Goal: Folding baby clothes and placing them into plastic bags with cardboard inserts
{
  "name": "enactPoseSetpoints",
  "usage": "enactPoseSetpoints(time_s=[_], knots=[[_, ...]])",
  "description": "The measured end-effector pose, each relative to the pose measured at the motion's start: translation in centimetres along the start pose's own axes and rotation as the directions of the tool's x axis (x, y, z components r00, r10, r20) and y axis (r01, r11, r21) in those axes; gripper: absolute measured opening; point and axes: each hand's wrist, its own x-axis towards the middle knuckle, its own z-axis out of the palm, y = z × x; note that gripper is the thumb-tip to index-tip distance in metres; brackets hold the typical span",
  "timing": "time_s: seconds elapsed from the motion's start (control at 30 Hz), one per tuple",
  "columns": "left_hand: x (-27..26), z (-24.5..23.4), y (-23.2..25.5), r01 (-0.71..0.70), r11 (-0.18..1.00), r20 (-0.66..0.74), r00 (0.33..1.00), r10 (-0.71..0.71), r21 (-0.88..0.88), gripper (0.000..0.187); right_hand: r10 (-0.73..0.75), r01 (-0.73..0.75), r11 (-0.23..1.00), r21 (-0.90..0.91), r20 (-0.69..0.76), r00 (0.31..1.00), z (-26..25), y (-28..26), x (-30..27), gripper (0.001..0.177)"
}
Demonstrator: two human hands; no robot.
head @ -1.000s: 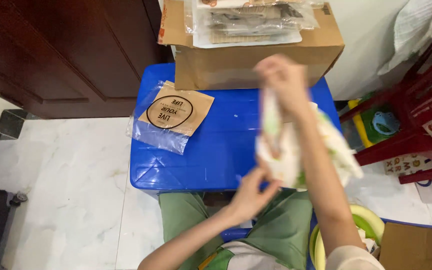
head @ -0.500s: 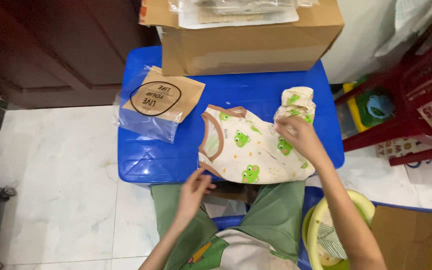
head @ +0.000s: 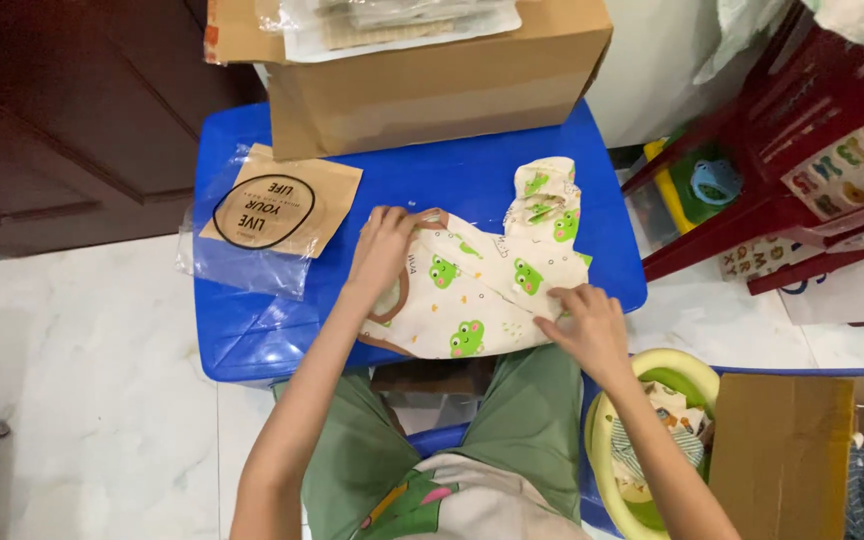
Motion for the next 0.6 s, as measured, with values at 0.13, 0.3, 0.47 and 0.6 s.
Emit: enactPoseSetpoints(time_s=[0.13,0.3,0.47,0.6], knots=[[1.8,3.3,-2.0,-0.025,0.996,0.144,0.989,0.012,0.084,0.028,-0.037,0.038,0.997,-0.061,0.019,0.999,-0.9,0.1,1.7,0.009],[2.9,1.2,-3.1,0.147,0.988,0.147,0.979,-0.138,-0.052,0.007,0.097,-0.062,0.922,0.381,-0.072,0.993,-0.6,3.3,7.4,0.010],[4.1,-0.2,-3.1,0.340,0.901,0.135,0.940,-0.314,-0.269,0.011,0.244,-0.167,0.845,0.507,-0.088,0.966,0.3,5.3,15.7,0.014],[4.1,2.0,-3.0,0.347,0.925,0.197,0.928,-0.316,-0.152,0.021,0.359,-0.317,0.841,0.438,-0.013,0.933,5.4,8.9,19.3,0.012]])
